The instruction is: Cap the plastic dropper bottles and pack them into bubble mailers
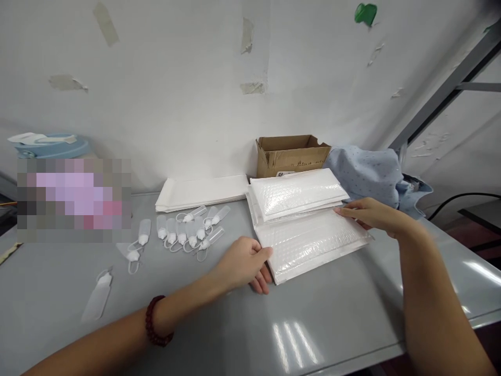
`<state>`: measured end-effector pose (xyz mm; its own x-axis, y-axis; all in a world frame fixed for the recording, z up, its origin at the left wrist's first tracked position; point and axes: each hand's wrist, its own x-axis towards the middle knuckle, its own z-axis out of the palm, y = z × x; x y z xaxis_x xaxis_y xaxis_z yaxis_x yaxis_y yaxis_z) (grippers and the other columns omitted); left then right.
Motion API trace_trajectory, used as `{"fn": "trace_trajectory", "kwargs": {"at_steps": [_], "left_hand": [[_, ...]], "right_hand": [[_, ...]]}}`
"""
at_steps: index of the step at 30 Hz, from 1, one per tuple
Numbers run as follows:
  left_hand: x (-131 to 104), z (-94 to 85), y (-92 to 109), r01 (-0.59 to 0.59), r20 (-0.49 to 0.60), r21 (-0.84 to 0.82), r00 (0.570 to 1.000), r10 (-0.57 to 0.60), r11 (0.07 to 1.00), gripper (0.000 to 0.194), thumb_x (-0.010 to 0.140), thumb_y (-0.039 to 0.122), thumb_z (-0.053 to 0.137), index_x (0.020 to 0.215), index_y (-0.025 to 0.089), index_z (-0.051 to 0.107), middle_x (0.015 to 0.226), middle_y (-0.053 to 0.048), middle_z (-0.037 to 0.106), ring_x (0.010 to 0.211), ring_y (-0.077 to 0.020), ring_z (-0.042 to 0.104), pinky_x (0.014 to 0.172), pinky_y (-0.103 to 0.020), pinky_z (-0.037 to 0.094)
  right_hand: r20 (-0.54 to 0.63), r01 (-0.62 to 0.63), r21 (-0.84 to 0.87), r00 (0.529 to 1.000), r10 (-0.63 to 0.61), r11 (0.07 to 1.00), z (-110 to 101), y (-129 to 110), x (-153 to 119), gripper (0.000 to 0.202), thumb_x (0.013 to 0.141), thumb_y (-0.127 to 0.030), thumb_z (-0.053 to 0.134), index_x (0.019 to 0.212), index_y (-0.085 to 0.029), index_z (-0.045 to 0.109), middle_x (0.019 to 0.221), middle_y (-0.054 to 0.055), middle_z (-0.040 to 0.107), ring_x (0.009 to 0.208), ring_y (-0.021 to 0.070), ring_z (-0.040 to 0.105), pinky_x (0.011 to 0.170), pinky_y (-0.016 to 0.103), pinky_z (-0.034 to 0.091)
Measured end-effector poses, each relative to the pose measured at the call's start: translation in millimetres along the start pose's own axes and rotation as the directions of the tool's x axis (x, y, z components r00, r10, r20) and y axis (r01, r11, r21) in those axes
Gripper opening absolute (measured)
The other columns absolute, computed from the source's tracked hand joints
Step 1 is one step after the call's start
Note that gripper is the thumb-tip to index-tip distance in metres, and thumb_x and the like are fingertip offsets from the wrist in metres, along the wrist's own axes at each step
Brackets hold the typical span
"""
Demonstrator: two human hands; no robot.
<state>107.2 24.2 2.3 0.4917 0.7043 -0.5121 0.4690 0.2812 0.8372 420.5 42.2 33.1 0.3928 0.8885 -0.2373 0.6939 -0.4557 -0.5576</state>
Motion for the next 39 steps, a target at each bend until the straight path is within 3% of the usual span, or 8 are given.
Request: {"fn": "trace_trajectory", "kwargs": {"at_steps": [3,5,7,11,19,24,27,39], "left_hand": [[1,-3.6,5,-0.125,-0.227,0.291,0.954,0.195,0.949,0.036,0.085,0.051,0.050,0.070,0.019,0.048,0.055,-0.001,0.056,0.055,-0.0213,0.062,0.052,-0.029,0.042],[5,-3.9,10,-0.153,-0.315,0.628,0.847,0.429,0.763,0.038,0.085,0.053,0.050,0.072,0.018,0.052,0.055,-0.004,0.054,0.062,-0.0251,0.062,0.057,-0.031,0.040],[10,-4.2,17,-0.099,-0.295,0.819,0.773,0.562,0.566,0.037,0.087,0.051,0.049,0.078,0.016,0.057,0.056,-0.007,0.056,0.064,-0.0278,0.062,0.058,-0.032,0.039],[19,-12.4,29,-0.029,-0.297,0.866,0.774,0.560,0.500,0.034,0.093,0.041,0.041,0.083,0.014,0.060,0.062,-0.011,0.060,0.066,-0.0289,0.062,0.059,-0.032,0.037],[20,-33.6,35,0.037,-0.318,0.889,0.767,0.557,0.457,0.032,0.093,0.033,0.039,0.071,0.016,0.055,0.062,-0.007,0.059,0.061,-0.0222,0.059,0.055,-0.028,0.031],[20,-34.5,24,0.055,-0.327,0.888,0.774,0.543,0.456,0.024,0.089,0.037,0.050,0.076,0.017,0.053,0.063,-0.006,0.060,0.061,-0.0231,0.059,0.054,-0.028,0.032],[20,-33.9,17,0.046,-0.318,0.892,0.771,0.553,0.449,0.018,0.089,0.034,0.051,0.087,0.016,0.052,0.070,-0.008,0.062,0.065,-0.0246,0.060,0.054,-0.028,0.033],[30,-26.3,28,-0.098,-0.206,0.901,0.759,0.618,0.422,0.011,0.091,0.017,0.043,0.082,0.017,0.050,0.075,-0.006,0.062,0.065,-0.0200,0.058,0.056,-0.028,0.035]], "right_hand": [[0.041,0.053,0.005,0.998,-0.053,0.999,0,2,4,0.038,0.066,-0.055,0.068,0.072,-0.017,0.066,0.076,0.008,0.069,0.073,0.0235,0.063,0.062,0.032,0.052],[-0.032,0.078,-0.007,0.996,-0.078,0.997,0,4,7,0.046,0.066,-0.058,0.067,0.085,-0.016,0.064,0.078,0.011,0.070,0.079,0.0286,0.064,0.064,0.037,0.052],[-0.128,0.113,-0.020,0.985,-0.114,0.993,1,4,10,0.057,0.065,-0.059,0.066,0.100,-0.015,0.059,0.083,0.013,0.071,0.086,0.0326,0.064,0.069,0.042,0.052],[-0.250,0.210,-0.051,0.944,-0.216,0.976,6,-4,10,0.058,0.065,-0.053,0.067,0.106,-0.014,0.058,0.095,0.013,0.070,0.095,0.0319,0.062,0.085,0.043,0.045],[-0.220,0.326,-0.152,0.909,-0.354,0.933,16,-20,2,0.029,0.072,-0.043,0.061,0.085,-0.017,0.064,0.082,0.007,0.068,0.088,0.0306,0.061,0.077,0.037,0.043],[-0.240,0.317,-0.102,0.912,-0.333,0.943,17,-14,4,0.064,0.068,-0.046,0.067,0.123,-0.014,0.052,0.107,0.013,0.066,0.099,0.0315,0.060,0.078,0.038,0.048],[-0.211,0.323,-0.075,0.920,-0.332,0.943,17,-11,5,0.082,0.061,-0.049,0.073,0.131,-0.016,0.045,0.113,0.013,0.064,0.099,0.0323,0.060,0.079,0.041,0.049],[-0.270,0.314,-0.068,0.908,-0.321,0.947,21,-12,8,0.072,0.068,-0.041,0.070,0.131,-0.015,0.046,0.115,0.015,0.063,0.107,0.0328,0.057,0.086,0.045,0.047]]}}
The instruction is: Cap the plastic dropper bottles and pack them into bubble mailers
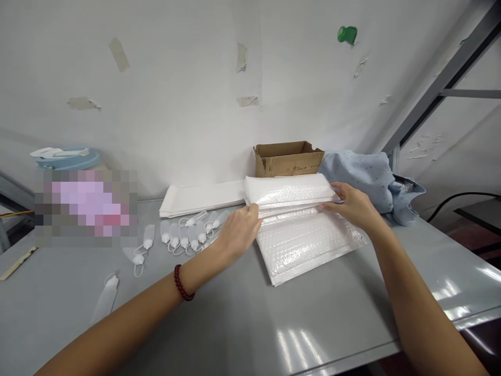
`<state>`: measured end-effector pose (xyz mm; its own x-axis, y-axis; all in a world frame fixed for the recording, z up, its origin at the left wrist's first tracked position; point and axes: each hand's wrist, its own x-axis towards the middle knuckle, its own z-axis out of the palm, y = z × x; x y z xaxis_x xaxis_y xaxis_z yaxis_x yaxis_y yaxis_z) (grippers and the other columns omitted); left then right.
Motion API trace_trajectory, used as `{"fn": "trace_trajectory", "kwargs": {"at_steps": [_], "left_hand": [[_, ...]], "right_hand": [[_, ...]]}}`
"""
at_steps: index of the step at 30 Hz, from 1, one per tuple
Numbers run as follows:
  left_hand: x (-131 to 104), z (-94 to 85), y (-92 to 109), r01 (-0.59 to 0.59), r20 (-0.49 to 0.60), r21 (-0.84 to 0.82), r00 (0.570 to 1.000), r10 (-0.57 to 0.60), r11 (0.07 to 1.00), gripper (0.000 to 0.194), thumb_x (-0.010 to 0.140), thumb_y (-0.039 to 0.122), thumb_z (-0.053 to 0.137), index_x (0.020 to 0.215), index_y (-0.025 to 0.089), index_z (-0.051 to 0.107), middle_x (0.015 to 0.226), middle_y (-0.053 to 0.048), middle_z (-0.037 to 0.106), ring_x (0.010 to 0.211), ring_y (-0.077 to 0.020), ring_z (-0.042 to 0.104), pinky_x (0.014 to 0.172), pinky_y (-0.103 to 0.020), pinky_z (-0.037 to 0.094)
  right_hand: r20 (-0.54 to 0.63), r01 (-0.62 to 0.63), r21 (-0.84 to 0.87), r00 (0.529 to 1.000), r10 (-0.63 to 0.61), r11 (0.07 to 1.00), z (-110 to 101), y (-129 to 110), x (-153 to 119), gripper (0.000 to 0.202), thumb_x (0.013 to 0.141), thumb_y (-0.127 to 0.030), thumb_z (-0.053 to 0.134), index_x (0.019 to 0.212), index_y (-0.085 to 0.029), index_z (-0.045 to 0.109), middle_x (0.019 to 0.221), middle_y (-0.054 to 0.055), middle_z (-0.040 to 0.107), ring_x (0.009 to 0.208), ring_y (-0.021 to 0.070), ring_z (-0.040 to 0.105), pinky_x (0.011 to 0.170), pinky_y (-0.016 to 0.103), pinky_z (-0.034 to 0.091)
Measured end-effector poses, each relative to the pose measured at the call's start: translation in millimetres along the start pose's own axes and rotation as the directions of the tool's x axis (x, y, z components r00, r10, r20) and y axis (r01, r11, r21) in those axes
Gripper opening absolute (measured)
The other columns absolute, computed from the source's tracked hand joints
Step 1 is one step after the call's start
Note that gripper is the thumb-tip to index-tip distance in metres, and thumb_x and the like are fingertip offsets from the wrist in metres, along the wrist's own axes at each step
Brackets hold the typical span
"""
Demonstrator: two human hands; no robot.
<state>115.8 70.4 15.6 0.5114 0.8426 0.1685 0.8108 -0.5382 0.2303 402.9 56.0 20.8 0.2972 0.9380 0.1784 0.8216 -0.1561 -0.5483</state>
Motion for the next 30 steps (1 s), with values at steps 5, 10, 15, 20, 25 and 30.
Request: {"fn": "trace_trajectory", "kwargs": {"at_steps": [5,10,15,20,25,30], "left_hand": [[-2,0.6,0,-0.012,-0.004,0.000,1.000,0.012,1.000,0.012,0.091,0.018,0.043,0.081,0.017,0.051,0.072,-0.006,0.062,0.062,-0.0194,0.057,0.054,-0.027,0.032],[-12,-6.4,-9,-0.004,-0.005,0.025,1.000,0.004,1.000,0.035,0.094,0.042,0.041,0.070,0.019,0.052,0.065,-0.004,0.061,0.058,-0.0177,0.055,0.053,-0.027,0.028],[-15,-23.1,-53,0.119,-0.056,0.117,0.992,-0.113,0.986,0.046,0.096,0.042,0.032,0.060,0.019,0.051,0.060,-0.005,0.060,0.055,-0.0181,0.053,0.053,-0.028,0.027],[-2,-34.9,-109,0.171,-0.052,0.222,0.985,-0.164,0.960,0.028,0.087,0.036,0.053,0.066,0.018,0.056,0.076,-0.009,0.065,0.081,-0.0252,0.058,0.056,-0.028,0.033],[5,-36.1,-131,0.173,-0.029,0.288,0.985,-0.172,0.942,0.022,0.088,0.034,0.056,0.077,0.015,0.061,0.085,-0.008,0.065,0.093,-0.0241,0.057,0.070,-0.032,0.046],[5,-36.4,-128,0.100,0.008,0.308,0.994,-0.108,0.946,0.025,0.092,0.031,0.053,0.111,0.016,0.057,0.112,-0.008,0.059,0.095,-0.0189,0.060,0.082,-0.039,0.052]], "right_hand": [[0.002,-0.003,-0.019,1.000,0.003,1.000,0,1,0,0.074,0.069,-0.044,0.069,0.132,-0.016,0.045,0.117,0.015,0.063,0.110,0.0334,0.056,0.087,0.045,0.046],[0.028,0.002,-0.044,1.000,-0.001,0.999,0,4,1,0.077,0.067,-0.044,0.070,0.133,-0.016,0.043,0.119,0.015,0.061,0.111,0.0337,0.056,0.088,0.044,0.046],[0.045,0.006,-0.072,0.999,-0.003,0.997,-2,5,2,0.082,0.065,-0.049,0.070,0.135,-0.018,0.040,0.121,0.015,0.060,0.114,0.0355,0.054,0.090,0.045,0.044],[0.059,-0.005,-0.095,0.998,0.010,0.995,-3,8,2,0.082,0.067,-0.049,0.066,0.135,-0.015,0.037,0.124,0.019,0.059,0.113,0.0359,0.055,0.091,0.043,0.043],[0.051,-0.015,-0.132,0.998,0.022,0.991,-1,13,7,0.088,0.063,-0.057,0.064,0.136,-0.018,0.035,0.126,0.021,0.056,0.114,0.0393,0.054,0.093,0.046,0.042],[0.045,0.005,-0.145,0.999,0.002,0.989,-2,17,9,0.084,0.064,-0.060,0.061,0.134,-0.023,0.033,0.126,0.019,0.057,0.109,0.0391,0.057,0.087,0.046,0.046]]}}
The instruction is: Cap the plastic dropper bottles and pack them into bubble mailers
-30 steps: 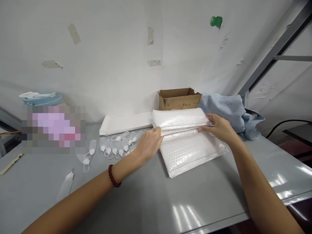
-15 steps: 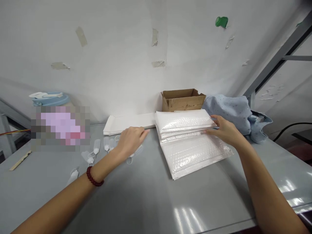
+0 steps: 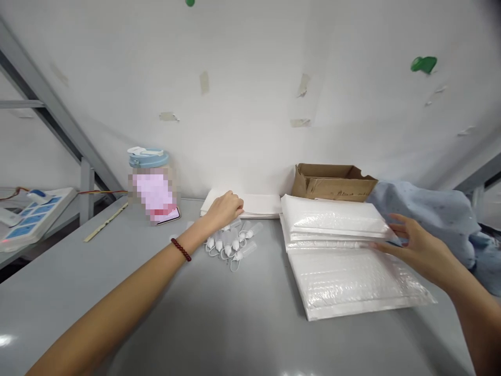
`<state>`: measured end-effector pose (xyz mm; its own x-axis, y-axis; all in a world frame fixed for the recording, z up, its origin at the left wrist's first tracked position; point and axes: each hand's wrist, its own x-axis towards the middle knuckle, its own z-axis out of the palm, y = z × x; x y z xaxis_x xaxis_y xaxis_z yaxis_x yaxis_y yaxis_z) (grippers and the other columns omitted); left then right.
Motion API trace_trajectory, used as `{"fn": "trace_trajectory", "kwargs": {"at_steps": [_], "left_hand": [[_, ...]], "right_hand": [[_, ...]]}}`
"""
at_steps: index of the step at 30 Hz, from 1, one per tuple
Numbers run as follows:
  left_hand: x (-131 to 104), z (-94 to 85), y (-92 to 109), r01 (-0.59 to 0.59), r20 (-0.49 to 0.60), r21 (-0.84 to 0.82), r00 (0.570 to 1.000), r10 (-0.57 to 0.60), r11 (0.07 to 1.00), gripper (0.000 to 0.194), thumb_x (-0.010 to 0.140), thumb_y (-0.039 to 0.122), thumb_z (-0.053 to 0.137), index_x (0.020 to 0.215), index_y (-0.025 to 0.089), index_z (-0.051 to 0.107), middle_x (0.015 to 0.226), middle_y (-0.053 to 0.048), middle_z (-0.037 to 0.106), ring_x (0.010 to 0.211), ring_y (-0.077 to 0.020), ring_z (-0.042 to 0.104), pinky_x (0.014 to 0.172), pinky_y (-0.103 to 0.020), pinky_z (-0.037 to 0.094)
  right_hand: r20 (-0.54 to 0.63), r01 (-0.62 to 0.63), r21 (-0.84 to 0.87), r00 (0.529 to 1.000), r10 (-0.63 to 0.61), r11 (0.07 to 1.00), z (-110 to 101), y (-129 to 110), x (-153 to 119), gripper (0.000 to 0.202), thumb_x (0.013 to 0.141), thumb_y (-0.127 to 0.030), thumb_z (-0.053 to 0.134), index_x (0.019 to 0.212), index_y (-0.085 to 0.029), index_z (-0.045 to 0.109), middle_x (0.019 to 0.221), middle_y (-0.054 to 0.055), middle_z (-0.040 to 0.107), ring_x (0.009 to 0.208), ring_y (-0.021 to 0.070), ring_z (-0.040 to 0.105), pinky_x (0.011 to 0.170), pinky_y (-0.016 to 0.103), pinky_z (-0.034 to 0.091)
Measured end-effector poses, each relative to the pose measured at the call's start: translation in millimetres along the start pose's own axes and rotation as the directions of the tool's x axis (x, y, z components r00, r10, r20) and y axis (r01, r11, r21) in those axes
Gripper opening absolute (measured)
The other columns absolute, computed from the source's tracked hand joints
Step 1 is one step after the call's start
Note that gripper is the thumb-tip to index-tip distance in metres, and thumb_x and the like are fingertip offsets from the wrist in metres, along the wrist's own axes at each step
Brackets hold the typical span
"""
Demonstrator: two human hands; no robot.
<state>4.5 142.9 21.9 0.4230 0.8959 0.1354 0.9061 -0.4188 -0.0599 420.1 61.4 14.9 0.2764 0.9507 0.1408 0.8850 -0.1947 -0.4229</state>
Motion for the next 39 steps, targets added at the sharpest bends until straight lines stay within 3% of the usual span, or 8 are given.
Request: {"fn": "trace_trajectory", "kwargs": {"at_steps": [12,20,28,30,34,36,37,39], "left_hand": [[9,9.2,14,-0.038,0.008,0.055,0.999,0.038,0.998,0.030,0.091,0.031,0.055,0.116,0.015,0.055,0.115,-0.009,0.058,0.097,-0.0206,0.060,0.081,-0.040,0.052],[14,0.1,14,0.110,-0.288,0.078,0.954,-0.084,0.991,0.016,0.091,0.020,0.052,0.100,0.011,0.061,0.100,-0.010,0.062,0.093,-0.0219,0.060,0.074,-0.035,0.052],[-13,-36.8,-2,0.072,-0.679,-0.006,0.732,-0.057,0.997,0.022,0.089,0.011,0.042,0.099,0.012,0.062,0.091,-0.013,0.060,0.090,-0.0258,0.056,0.075,-0.037,0.047],[-36,-40.6,3,-0.065,-0.760,0.057,0.645,0.085,0.996,0.019,0.088,0.011,0.046,0.096,0.014,0.063,0.085,-0.010,0.060,0.084,-0.0231,0.056,0.072,-0.035,0.047],[-94,-29.1,30,-0.296,-0.751,0.203,0.565,0.343,0.933,0.015,0.083,0.009,0.056,0.092,0.018,0.065,0.079,-0.005,0.062,0.071,-0.0165,0.057,0.064,-0.029,0.047],[-120,-18.6,44,-0.425,-0.759,0.290,0.444,0.476,0.858,0.019,0.083,0.006,0.056,0.096,0.015,0.066,0.084,-0.007,0.063,0.075,-0.0173,0.059,0.065,-0.031,0.049],[-131,-14.1,51,-0.484,-0.727,0.304,0.439,0.528,0.821,0.019,0.086,0.007,0.052,0.097,0.014,0.067,0.087,-0.008,0.064,0.078,-0.0183,0.060,0.067,-0.032,0.049],[-146,-8.2,61,-0.555,-0.700,0.301,0.423,0.575,0.775,0.023,0.090,0.010,0.048,0.098,0.015,0.069,0.093,-0.007,0.065,0.084,-0.0173,0.060,0.074,-0.032,0.048]], "right_hand": [[-0.075,0.018,-0.025,0.997,-0.020,1.000,0,-15,-9,0.087,0.065,-0.055,0.062,0.137,-0.014,0.036,0.125,0.017,0.058,0.106,0.0356,0.058,0.085,0.042,0.045],[-0.155,0.127,-0.029,0.979,-0.130,0.991,-1,-30,-17,0.070,0.077,-0.047,0.058,0.134,-0.011,0.041,0.129,0.019,0.054,0.109,0.0326,0.055,0.086,0.039,0.043],[-0.177,0.243,-0.055,0.952,-0.249,0.968,2,-41,-19,0.058,0.080,-0.040,0.058,0.129,-0.010,0.047,0.127,0.021,0.053,0.118,0.0341,0.049,0.095,0.045,0.040],[-0.176,0.268,-0.050,0.946,-0.272,0.962,2,-43,-20,0.060,0.079,-0.039,0.059,0.129,-0.009,0.046,0.130,0.024,0.049,0.121,0.0369,0.046,0.097,0.049,0.038],[-0.216,0.371,0.009,0.908,-0.360,0.929,2,-60,-36,0.056,0.079,-0.033,0.055,0.132,-0.018,0.043,0.141,0.017,0.039,0.131,0.0337,0.037,0.103,0.051,0.034],[-0.254,0.500,0.176,0.855,-0.452,0.848,2,-77,-51,0.044,0.084,-0.031,0.051,0.127,-0.025,0.047,0.142,0.008,0.042,0.130,0.0282,0.039,0.106,0.047,0.033],[-0.236,0.544,0.343,0.839,-0.490,0.766,2,-87,-60,0.039,0.086,-0.032,0.050,0.124,-0.027,0.051,0.137,0.006,0.048,0.127,0.0268,0.044,0.104,0.046,0.036],[0.077,0.381,0.589,0.851,-0.520,0.712,3,-104,-76,0.035,0.090,-0.038,0.048,0.123,-0.029,0.055,0.127,0.006,0.058,0.116,0.0260,0.054,0.096,0.045,0.044]]}}
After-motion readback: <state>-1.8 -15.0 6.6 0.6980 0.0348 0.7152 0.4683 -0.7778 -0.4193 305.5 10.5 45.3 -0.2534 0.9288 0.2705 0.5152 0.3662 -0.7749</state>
